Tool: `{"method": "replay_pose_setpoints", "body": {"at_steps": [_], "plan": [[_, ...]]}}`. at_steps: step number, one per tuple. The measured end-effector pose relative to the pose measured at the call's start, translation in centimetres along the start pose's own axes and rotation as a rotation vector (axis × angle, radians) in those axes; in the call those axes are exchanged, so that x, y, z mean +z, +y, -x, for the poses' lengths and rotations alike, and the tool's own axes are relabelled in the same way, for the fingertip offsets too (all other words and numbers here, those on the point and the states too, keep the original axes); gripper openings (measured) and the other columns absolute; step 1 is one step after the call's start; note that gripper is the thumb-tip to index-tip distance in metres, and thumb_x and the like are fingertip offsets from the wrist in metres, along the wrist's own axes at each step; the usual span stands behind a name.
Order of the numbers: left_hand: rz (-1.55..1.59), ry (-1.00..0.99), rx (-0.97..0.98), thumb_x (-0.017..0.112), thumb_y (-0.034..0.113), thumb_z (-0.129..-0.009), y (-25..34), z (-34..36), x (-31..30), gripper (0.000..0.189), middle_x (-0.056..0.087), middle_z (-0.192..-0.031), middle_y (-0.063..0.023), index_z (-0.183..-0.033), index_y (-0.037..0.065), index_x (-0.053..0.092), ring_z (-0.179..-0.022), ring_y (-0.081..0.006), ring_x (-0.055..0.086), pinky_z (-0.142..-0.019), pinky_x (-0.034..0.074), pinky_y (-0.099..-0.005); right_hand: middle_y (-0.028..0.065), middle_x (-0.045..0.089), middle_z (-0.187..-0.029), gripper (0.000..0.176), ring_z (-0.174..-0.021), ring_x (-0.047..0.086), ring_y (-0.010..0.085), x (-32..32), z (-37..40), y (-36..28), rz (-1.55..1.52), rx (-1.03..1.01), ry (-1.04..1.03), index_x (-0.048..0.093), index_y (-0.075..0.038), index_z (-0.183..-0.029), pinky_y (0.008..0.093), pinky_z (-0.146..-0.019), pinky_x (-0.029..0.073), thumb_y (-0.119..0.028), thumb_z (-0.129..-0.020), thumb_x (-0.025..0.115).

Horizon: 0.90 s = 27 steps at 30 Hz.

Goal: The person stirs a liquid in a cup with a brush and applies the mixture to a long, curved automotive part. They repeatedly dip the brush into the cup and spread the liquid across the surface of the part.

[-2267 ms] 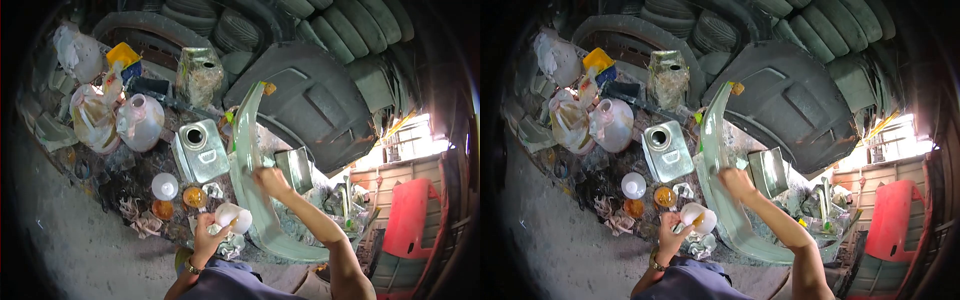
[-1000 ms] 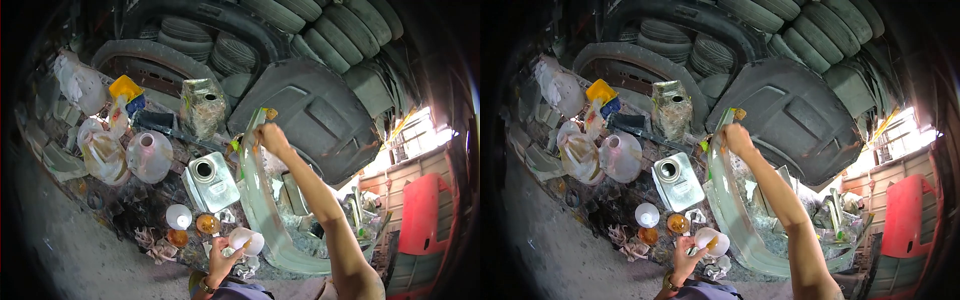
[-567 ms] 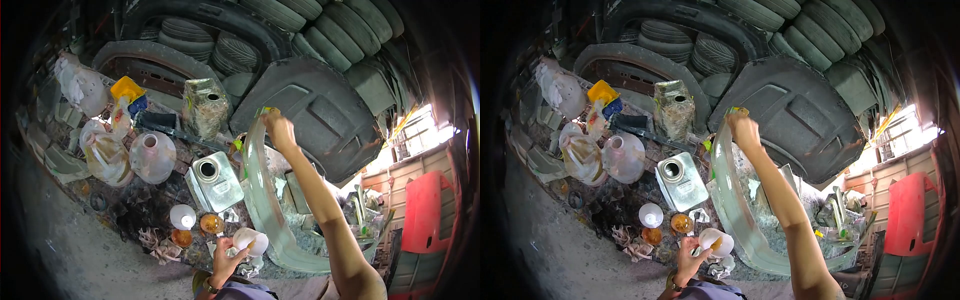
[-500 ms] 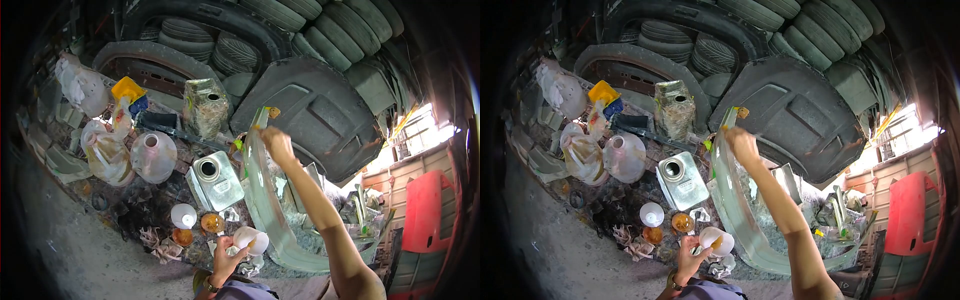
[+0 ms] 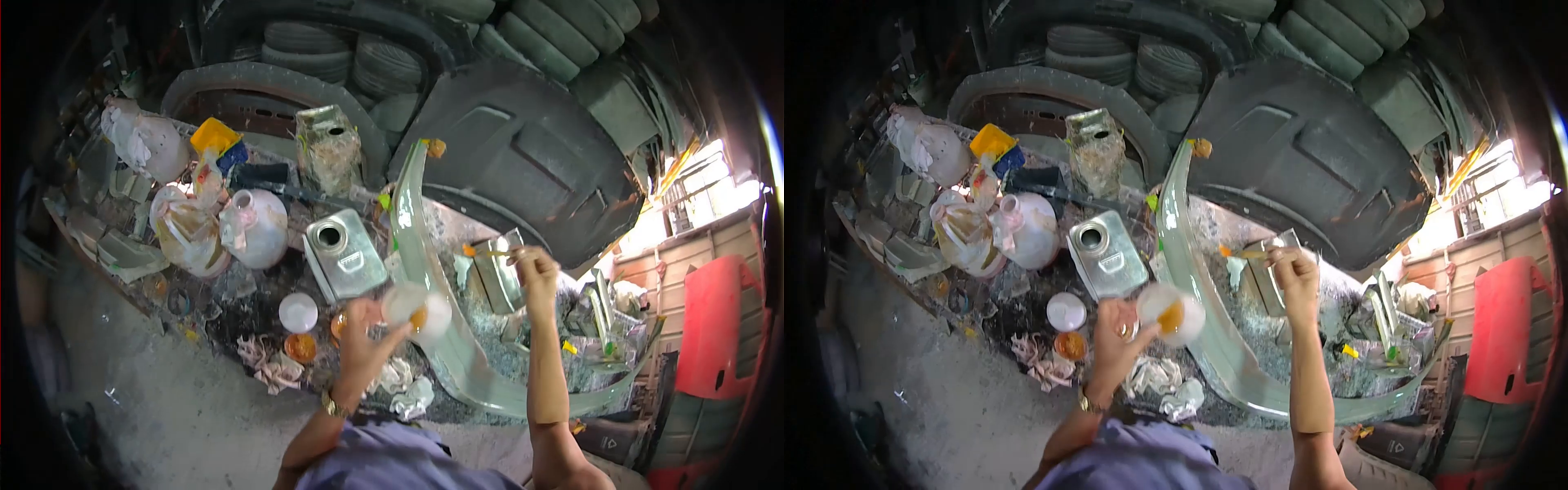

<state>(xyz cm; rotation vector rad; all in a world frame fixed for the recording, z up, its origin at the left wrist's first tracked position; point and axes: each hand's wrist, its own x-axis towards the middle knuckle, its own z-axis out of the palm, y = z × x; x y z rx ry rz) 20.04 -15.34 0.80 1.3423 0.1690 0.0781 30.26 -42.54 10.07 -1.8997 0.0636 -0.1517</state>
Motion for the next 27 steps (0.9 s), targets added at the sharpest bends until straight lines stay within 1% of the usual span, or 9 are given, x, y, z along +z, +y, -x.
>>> {"method": "replay_pose_setpoints", "body": {"at_steps": [3,6,8,12,14,16,18,19,27], "plan": [[0.070,0.015,0.037,0.083,0.012,-0.076,1.7,-2.9,1.1,0.050,0.059,-0.099,-0.0085,-0.108,0.001,0.046,-0.091,-0.0146,0.059,-0.081,0.049,-0.0290,-0.0007,0.059,-0.071,0.018,-0.055,0.041,0.0021,-0.8,2.8,-3.0,-0.103,-0.093,0.027,0.070,-0.002,-0.095,0.0182,-0.051,0.029,-0.016,-0.096,0.058],[-0.024,0.035,0.144,0.083,0.013,-0.077,0.9,-4.6,1.3,0.050,0.055,-0.099,-0.0072,-0.107,0.002,0.045,-0.088,-0.0128,0.056,-0.079,0.048,-0.0274,0.0053,0.064,-0.074,0.015,-0.066,0.053,0.0114,0.7,3.9,-4.2,0.194,-0.403,-0.239,0.071,-0.001,-0.100,0.0250,-0.059,0.040,-0.008,-0.088,0.066],[-0.032,0.044,0.140,0.083,0.014,-0.077,1.1,-4.8,1.8,0.049,0.053,-0.098,-0.0066,-0.106,0.002,0.045,-0.087,-0.0125,0.054,-0.079,0.047,-0.0272,0.0109,0.066,-0.083,0.016,-0.074,0.060,0.0228,2.3,4.0,-4.9,0.352,-0.462,-0.396,0.071,-0.001,-0.099,0.0342,-0.067,0.049,-0.011,-0.087,0.067],[-0.033,0.067,0.117,0.083,0.013,-0.077,0.2,-5.1,2.5,0.050,0.054,-0.098,-0.0072,-0.105,0.002,0.044,-0.088,-0.0126,0.054,-0.079,0.047,-0.0270,0.0136,0.066,-0.087,0.018,-0.079,0.064,0.0268,5.4,2.9,-3.0,0.516,-0.545,-0.476,0.071,-0.001,-0.100,0.0363,-0.074,0.052,-0.013,-0.088,0.066],[-0.023,0.069,0.093,0.083,0.013,-0.076,-0.1,-5.2,2.9,0.051,0.054,-0.099,-0.0075,-0.106,0.002,0.044,-0.088,-0.0127,0.054,-0.079,0.047,-0.0272,0.0144,0.067,-0.089,0.019,-0.086,0.065,0.0286,6.0,2.0,-1.3,0.417,-0.341,-0.591,0.070,-0.001,-0.102,0.0369,-0.077,0.052,-0.012,-0.088,0.065],[0.049,0.103,0.018,0.083,0.013,-0.077,0.0,-5.0,3.2,0.050,0.054,-0.101,-0.0086,-0.106,0.001,0.044,-0.090,-0.0139,0.055,-0.081,0.048,-0.0275,0.0113,0.067,-0.079,0.015,-0.070,0.063,0.0212,6.2,0.5,0.1,0.289,-0.402,-0.492,0.069,0.000,-0.096,0.0327,-0.065,0.051,-0.013,-0.091,0.062],[0.057,0.123,0.026,0.082,0.013,-0.077,-0.4,-4.9,3.1,0.049,0.055,-0.102,-0.0095,-0.106,0.001,0.044,-0.092,-0.0150,0.057,-0.083,0.048,-0.0281,0.0056,0.065,-0.068,0.018,-0.053,0.053,0.0101,5.5,-1.2,0.2,0.032,0.168,-0.323,0.068,-0.001,-0.087,0.0251,-0.051,0.043,-0.014,-0.095,0.059],[0.060,0.145,0.036,0.081,0.013,-0.078,-0.4,-5.1,3.2,0.049,0.055,-0.102,-0.0104,-0.106,0.001,0.044,-0.094,-0.0162,0.058,-0.084,0.049,-0.0288,0.0013,0.061,-0.062,0.021,-0.046,0.042,0.0028,5.6,-2.0,0.5,-0.117,0.167,-0.285,0.065,-0.003,-0.083,0.0199,-0.043,0.031,-0.016,-0.097,0.058],[0.076,0.229,-0.010,0.074,0.000,-0.081,0.4,-5.9,2.0,0.048,0.058,-0.107,-0.0134,-0.113,0.004,0.038,-0.097,-0.0188,0.061,-0.086,0.049,-0.0301,0.0024,0.061,-0.063,0.021,-0.045,0.040,0.0041,4.8,-8.5,0.9,-0.414,0.318,-0.253,0.066,-0.002,-0.086,0.0201,-0.039,0.027,-0.019,-0.096,0.059]]}}
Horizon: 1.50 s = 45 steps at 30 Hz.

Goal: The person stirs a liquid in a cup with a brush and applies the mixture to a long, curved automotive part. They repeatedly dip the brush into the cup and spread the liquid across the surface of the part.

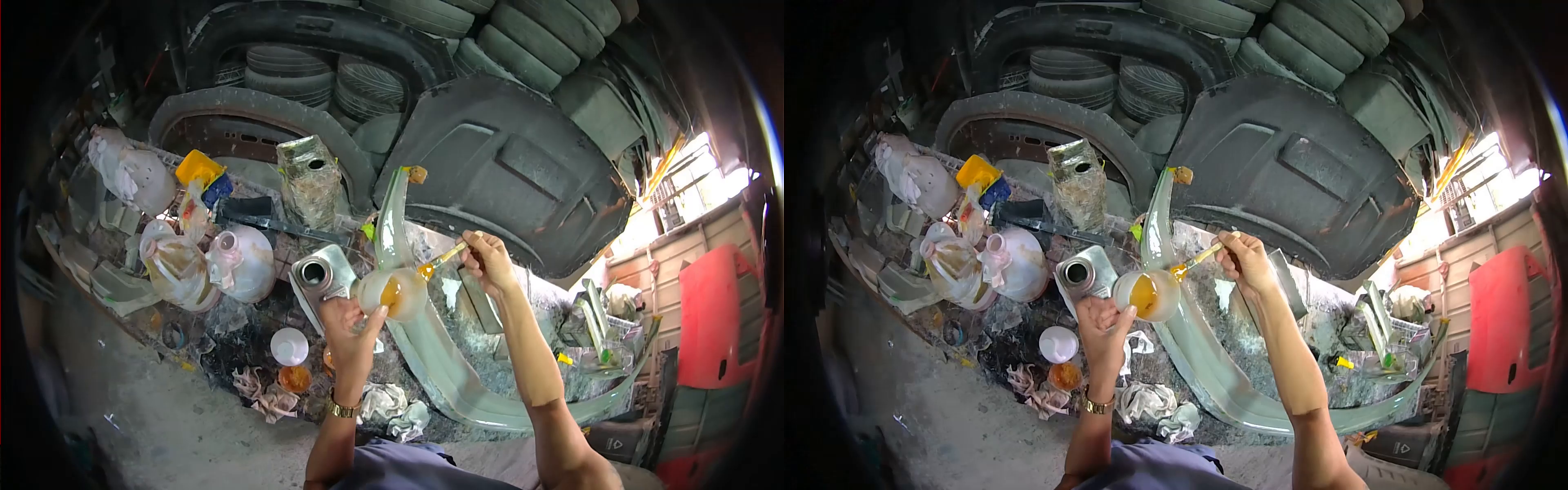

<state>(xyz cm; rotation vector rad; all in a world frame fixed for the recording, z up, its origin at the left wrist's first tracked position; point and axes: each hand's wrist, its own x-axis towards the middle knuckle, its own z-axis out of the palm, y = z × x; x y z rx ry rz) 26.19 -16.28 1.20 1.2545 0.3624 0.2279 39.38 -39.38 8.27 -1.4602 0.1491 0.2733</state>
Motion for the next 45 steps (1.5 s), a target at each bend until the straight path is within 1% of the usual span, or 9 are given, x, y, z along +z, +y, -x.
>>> {"method": "replay_pose_setpoints", "body": {"at_steps": [7,15,21,26,31,34,38,41,45], "plan": [[-0.027,-0.080,0.057,0.079,0.000,-0.076,-0.1,3.0,-1.4,0.055,0.059,-0.109,-0.0131,-0.113,0.004,0.040,-0.097,-0.0187,0.061,-0.089,0.049,-0.0316,0.0017,0.062,-0.065,0.025,-0.048,0.045,0.0032,3.3,-10.4,-1.2,0.301,-0.132,-0.011,0.066,-0.002,-0.087,0.0198,-0.042,0.031,-0.024,-0.096,0.060],[-0.022,-0.136,-0.091,0.088,0.016,-0.071,-3.6,7.0,-2.9,0.061,0.062,-0.104,-0.0152,-0.111,-0.005,0.047,-0.095,-0.0215,0.062,-0.087,0.051,-0.0349,0.0243,0.065,-0.075,0.025,-0.079,0.066,0.0429,9.5,-18.9,-2.9,1.486,-0.591,0.006,0.063,0.002,-0.084,0.0484,-0.073,0.052,-0.021,-0.093,0.059],[-0.156,-0.253,-0.180,0.089,0.025,-0.071,-4.2,7.6,-3.6,0.064,0.063,-0.101,-0.0165,-0.110,-0.004,0.047,-0.093,-0.0227,0.064,-0.084,0.052,-0.0350,0.0115,0.061,-0.098,0.018,-0.086,0.066,0.0297,7.9,-15.1,-1.1,1.972,-0.923,-0.368,0.058,-0.007,-0.099,0.0381,-0.069,0.058,-0.010,-0.081,0.061],[-0.134,-0.302,-0.179,0.089,0.027,-0.071,-5.6,7.3,-4.0,0.063,0.063,-0.100,-0.0176,-0.108,-0.004,0.048,-0.092,-0.0237,0.065,-0.083,0.052,-0.0355,0.0085,0.058,-0.106,0.027,-0.093,0.065,0.0232,7.2,-6.6,3.7,2.084,-0.890,-0.535,0.056,-0.008,-0.102,0.0330,-0.067,0.060,-0.009,-0.076,0.062],[-0.156,-0.342,-0.194,0.088,0.027,-0.071,-6.1,7.0,-4.3,0.062,0.063,-0.100,-0.0184,-0.108,-0.004,0.049,-0.092,-0.0242,0.065,-0.083,0.052,-0.0364,0.0078,0.062,-0.088,0.010,-0.079,0.065,0.0244,7.4,-4.4,5.0,1.778,-0.817,-0.573,0.058,-0.008,-0.096,0.0353,-0.064,0.056,-0.012,-0.086,0.060],[-0.156,-0.392,-0.214,0.088,0.022,-0.072,-6.3,7.0,-4.2,0.061,0.064,-0.100,-0.0181,-0.107,-0.002,0.045,-0.094,-0.0241,0.066,-0.086,0.053,-0.0365,0.0169,0.066,-0.076,0.016,-0.069,0.066,0.0328,8.9,-9.1,2.8,1.588,-0.409,-0.284,0.064,-0.002,-0.088,0.0416,-0.065,0.054,-0.017,-0.090,0.059],[-0.055,-0.384,-0.342,0.085,0.023,-0.073,-4.6,7.0,-4.2,0.051,0.059,-0.091,-0.0098,-0.107,0.005,0.052,-0.082,-0.0212,0.059,-0.074,0.049,-0.0341,0.0253,0.065,-0.077,0.020,-0.078,0.065,0.0428,9.6,-18.4,-0.9,1.518,-0.511,-0.080,0.066,0.002,-0.086,0.0483,-0.072,0.052,-0.016,-0.090,0.059],[-0.028,-0.387,-0.407,0.085,0.037,-0.073,-4.0,6.7,-4.6,0.057,0.060,-0.086,-0.0102,-0.103,0.003,0.052,-0.079,-0.0201,0.059,-0.072,0.049,-0.0335,0.0238,0.067,-0.079,0.022,-0.078,0.066,0.0425,10.5,-21.4,-3.4,1.535,-0.454,0.007,0.066,0.002,-0.086,0.0486,-0.073,0.053,-0.018,-0.092,0.057],[-0.165,-0.402,-0.237,0.087,0.031,-0.074,-7.6,7.5,-4.9,0.061,0.063,-0.097,-0.0176,-0.106,-0.002,0.046,-0.091,-0.0251,0.066,-0.083,0.053,-0.0379,0.0186,0.068,-0.081,0.019,-0.077,0.066,0.0397,10.2,-20.4,-3.2,1.540,-0.591,0.045,0.065,0.000,-0.090,0.0469,-0.070,0.053,-0.017,-0.092,0.057]]}}
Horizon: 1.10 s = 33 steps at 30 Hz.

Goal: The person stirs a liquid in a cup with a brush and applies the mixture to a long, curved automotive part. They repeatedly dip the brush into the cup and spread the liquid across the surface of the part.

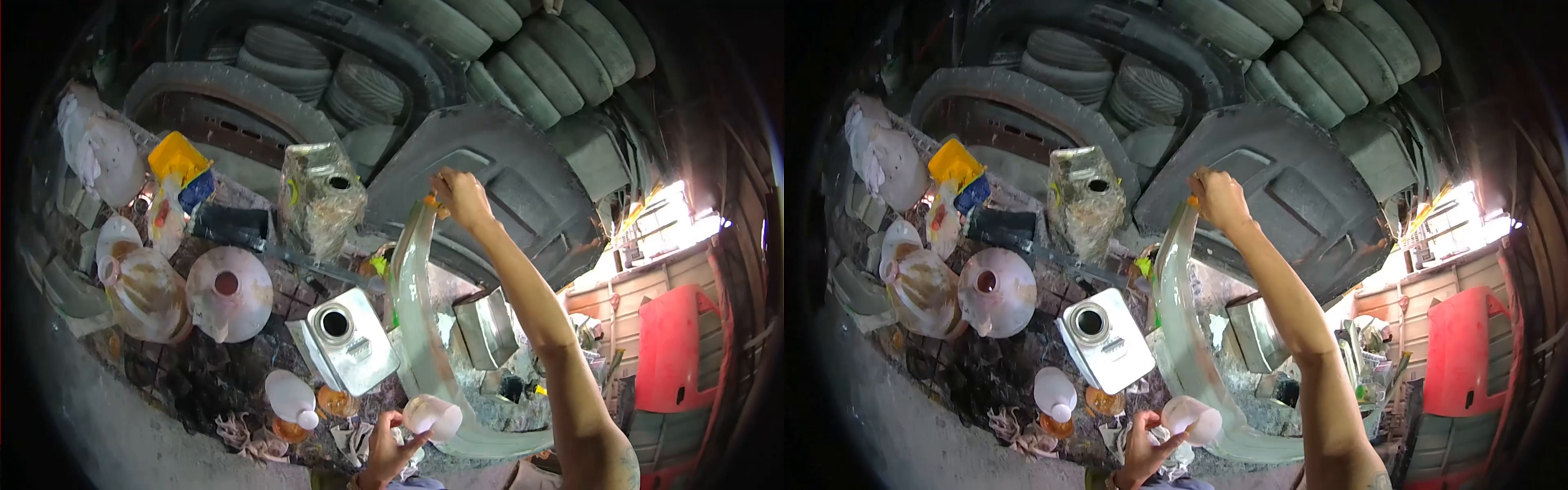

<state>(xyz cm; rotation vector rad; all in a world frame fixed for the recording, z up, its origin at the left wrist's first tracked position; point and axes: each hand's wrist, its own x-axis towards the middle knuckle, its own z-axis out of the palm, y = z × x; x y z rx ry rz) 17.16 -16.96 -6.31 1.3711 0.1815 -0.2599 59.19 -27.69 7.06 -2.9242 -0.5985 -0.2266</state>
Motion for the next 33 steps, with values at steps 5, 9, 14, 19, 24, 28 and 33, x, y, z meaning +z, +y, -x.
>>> {"method": "replay_pose_setpoints", "body": {"at_steps": [5,9,14,19,24,28,33], "plan": [[0.021,0.040,0.075,0.086,0.033,-0.074,0.7,-0.3,-0.6,0.058,0.065,-0.095,-0.0170,-0.104,-0.001,0.052,-0.090,-0.0266,0.066,-0.079,0.053,-0.0360,0.0104,0.061,-0.084,0.014,-0.072,0.064,0.0291,2.5,11.5,-1.4,0.253,-0.446,-0.079,0.061,-0.006,-0.097,0.0380,-0.061,0.053,-0.008,-0.083,0.060],[0.025,0.003,0.027,0.087,0.034,-0.072,1.1,-0.4,-1.1,0.061,0.065,-0.099,-0.0172,-0.106,-0.002,0.052,-0.093,-0.0268,0.066,-0.082,0.053,-0.0369,0.0088,0.062,-0.082,0.009,-0.073,0.065,0.0249,3.8,18.3,-2.8,0.088,-0.443,-0.169,0.063,-0.005,-0.095,0.0359,-0.063,0.054,-0.011,-0.088,0.061],[0.020,-0.027,-0.013,0.086,0.037,-0.073,0.6,-0.1,-1.3,0.064,0.064,-0.103,-0.0177,-0.108,-0.001,0.048,-0.098,-0.0266,0.065,-0.086,0.052,-0.0384,0.0118,0.070,-0.086,0.018,-0.076,0.067,0.0241,0.7,15.6,-3.7,-0.366,-0.065,-0.395,0.068,-0.001,-0.092,0.0346,-0.066,0.052,-0.017,-0.094,0.061],[0.057,-0.011,0.043,0.087,0.035,-0.072,0.0,0.0,-1.0,0.064,0.063,-0.102,-0.0172,-0.108,-0.001,0.048,-0.096,-0.0263,0.065,-0.085,0.052,-0.0377,0.0142,0.067,-0.074,0.017,-0.066,0.064,0.0163,1.7,6.7,0.0,-0.347,0.030,-0.095,0.067,0.004,-0.087,0.0322,-0.064,0.050,-0.008,-0.093,0.057],[0.008,0.004,0.013,0.087,0.033,-0.072,0.2,0.2,-1.3,0.063,0.063,-0.101,-0.0170,-0.107,0.000,0.047,-0.095,-0.0264,0.065,-0.085,0.052,-0.0375,0.0160,0.068,-0.082,0.013,-0.072,0.067,0.0247,1.1,4.5,0.0,-0.170,-0.023,0.082,0.067,0.000,-0.089,0.0351,-0.065,0.052,-0.009,-0.092,0.059],[-0.009,-0.006,0.021,0.087,0.035,-0.072,0.0,0.1,-1.5,0.064,0.063,-0.101,-0.0179,-0.107,0.000,0.047,-0.096,-0.0270,0.065,-0.086,0.052,-0.0381,0.0146,0.067,-0.092,0.006,-0.077,0.067,0.0307,3.5,10.9,-0.6,0.026,-0.274,0.014,0.064,-0.004,-0.092,0.0374,-0.066,0.055,-0.008,-0.088,0.062],[0.013,-0.025,-0.045,0.087,0.038,-0.071,0.3,0.1,-1.6,0.069,0.063,-0.104,-0.0194,-0.111,-0.001,0.047,-0.101,-0.0286,0.064,-0.090,0.051,-0.0396,0.0111,0.065,-0.093,0.012,-0.078,0.067,0.0283,5.2,20.2,-2.2,-0.128,-0.355,-0.108,0.064,-0.008,-0.097,0.0373,-0.066,0.055,-0.010,-0.085,0.065]]}}
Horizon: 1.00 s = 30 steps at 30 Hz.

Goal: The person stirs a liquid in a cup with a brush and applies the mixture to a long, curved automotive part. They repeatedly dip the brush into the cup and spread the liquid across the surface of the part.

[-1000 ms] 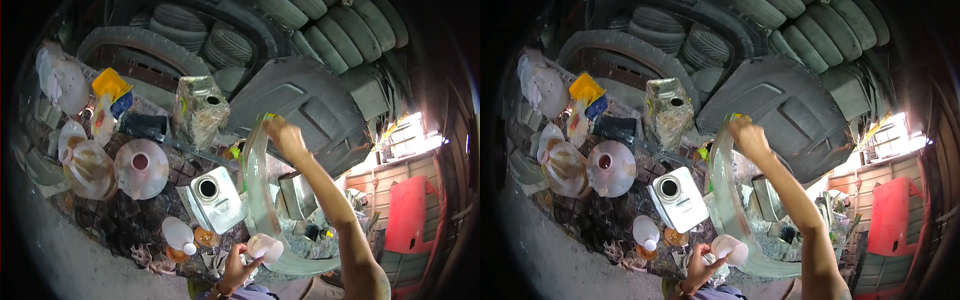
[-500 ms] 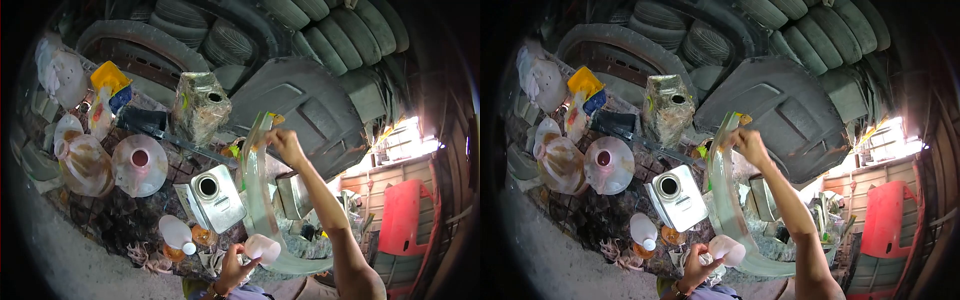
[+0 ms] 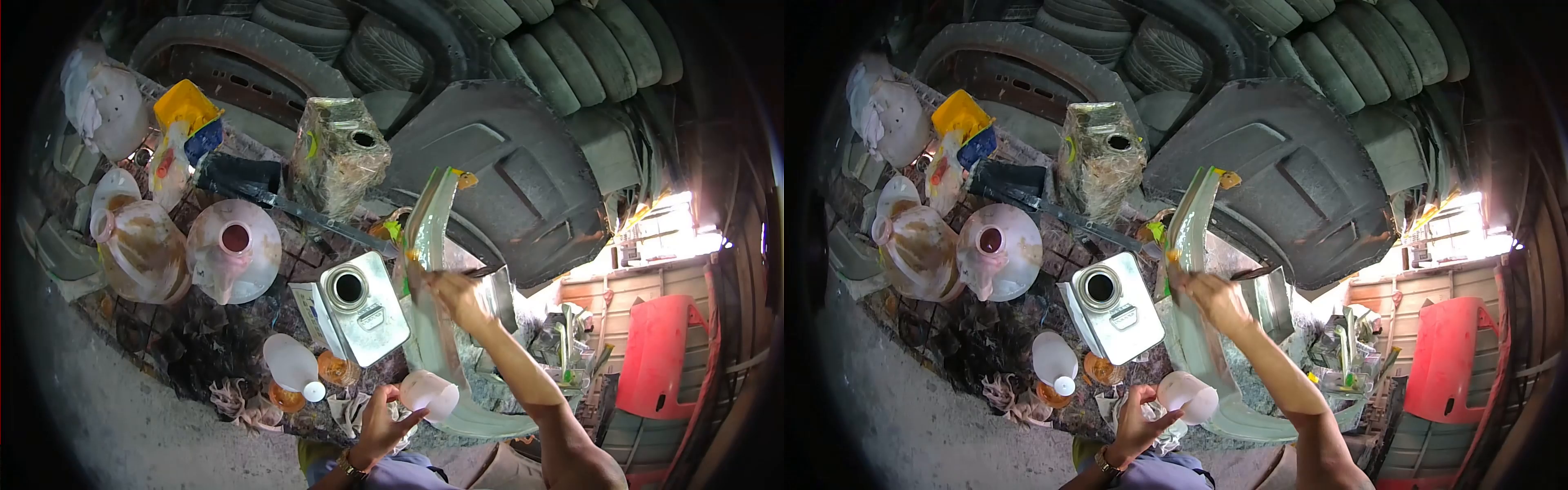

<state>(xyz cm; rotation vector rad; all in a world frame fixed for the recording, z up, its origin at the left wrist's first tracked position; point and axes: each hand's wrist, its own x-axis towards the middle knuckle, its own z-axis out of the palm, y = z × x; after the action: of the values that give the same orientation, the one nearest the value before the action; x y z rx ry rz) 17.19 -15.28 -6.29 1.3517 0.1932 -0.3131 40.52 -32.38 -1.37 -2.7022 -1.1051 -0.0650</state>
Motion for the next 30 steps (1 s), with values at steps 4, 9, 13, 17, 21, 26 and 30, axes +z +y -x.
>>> {"method": "replay_pose_setpoints", "body": {"at_steps": [4,9,13,17,21,26,30], "plan": [[-0.015,-0.010,-0.052,0.088,0.037,-0.070,0.3,0.0,-0.1,0.071,0.062,-0.106,-0.0202,-0.112,-0.001,0.047,-0.104,-0.0293,0.063,-0.092,0.050,-0.0406,0.0114,0.068,-0.090,0.016,-0.073,0.067,0.0285,-3.2,0.4,-2.9,-0.145,0.117,-0.175,0.068,-0.006,-0.101,0.0380,-0.065,0.055,-0.017,-0.089,0.065],[-0.036,-0.007,-0.039,0.088,0.035,-0.070,0.1,0.3,0.5,0.069,0.062,-0.106,-0.0204,-0.112,-0.001,0.046,-0.105,-0.0295,0.063,-0.092,0.050,-0.0414,0.0123,0.069,-0.079,0.021,-0.070,0.065,0.0168,-4.0,-5.0,2.3,-0.460,0.300,-0.244,0.070,-0.001,-0.096,0.0330,-0.066,0.050,-0.018,-0.096,0.058],[-0.034,-0.006,-0.030,0.088,0.028,-0.071,-0.5,0.6,1.0,0.065,0.062,-0.105,-0.0190,-0.110,-0.001,0.045,-0.104,-0.0276,0.063,-0.091,0.050,-0.0403,0.0108,0.070,-0.082,0.018,-0.071,0.066,0.0201,-4.3,-8.8,3.9,-0.423,0.299,-0.034,0.070,-0.001,-0.097,0.0335,-0.069,0.051,-0.016,-0.094,0.060],[-0.018,0.064,0.033,0.089,0.030,-0.070,-0.7,0.7,1.2,0.062,0.062,-0.101,-0.0179,-0.108,0.000,0.049,-0.095,-0.0284,0.064,-0.085,0.052,-0.0392,0.0153,0.067,-0.091,0.017,-0.078,0.065,0.0319,-3.8,-5.8,2.6,-0.187,0.295,0.162,0.069,-0.002,-0.100,0.0349,-0.072,0.052,-0.015,-0.091,0.064],[-0.009,0.089,0.055,0.088,0.024,-0.071,-1.1,0.9,1.1,0.059,0.061,-0.101,-0.0173,-0.108,-0.001,0.049,-0.095,-0.0265,0.064,-0.084,0.052,-0.0368,0.0130,0.068,-0.097,0.025,-0.082,0.067,0.0323,-1.4,1.3,1.9,-0.150,0.105,0.072,0.069,-0.007,-0.110,0.0389,-0.074,0.055,-0.018,-0.088,0.065],[-0.020,0.102,0.031,0.088,0.020,-0.071,-0.5,1.2,0.6,0.058,0.063,-0.107,-0.0172,-0.109,-0.001,0.048,-0.098,-0.0251,0.064,-0.086,0.052,-0.0357,0.0117,0.069,-0.097,0.024,-0.083,0.068,0.0309,-2.1,8.9,-1.5,-0.168,0.113,-0.152,0.070,-0.014,-0.111,0.0394,-0.070,0.056,-0.023,-0.091,0.063],[-0.107,0.076,0.010,0.086,0.012,-0.073,0.8,1.7,0.8,0.057,0.062,-0.108,-0.0157,-0.111,0.000,0.044,-0.100,-0.0203,0.063,-0.089,0.051,-0.0342,0.0118,0.069,-0.091,0.020,-0.078,0.067,0.0306,-3.7,9.4,-2.2,-0.350,0.191,-0.318,0.071,-0.009,-0.101,0.0405,-0.066,0.051,-0.025,-0.092,0.063]]}}
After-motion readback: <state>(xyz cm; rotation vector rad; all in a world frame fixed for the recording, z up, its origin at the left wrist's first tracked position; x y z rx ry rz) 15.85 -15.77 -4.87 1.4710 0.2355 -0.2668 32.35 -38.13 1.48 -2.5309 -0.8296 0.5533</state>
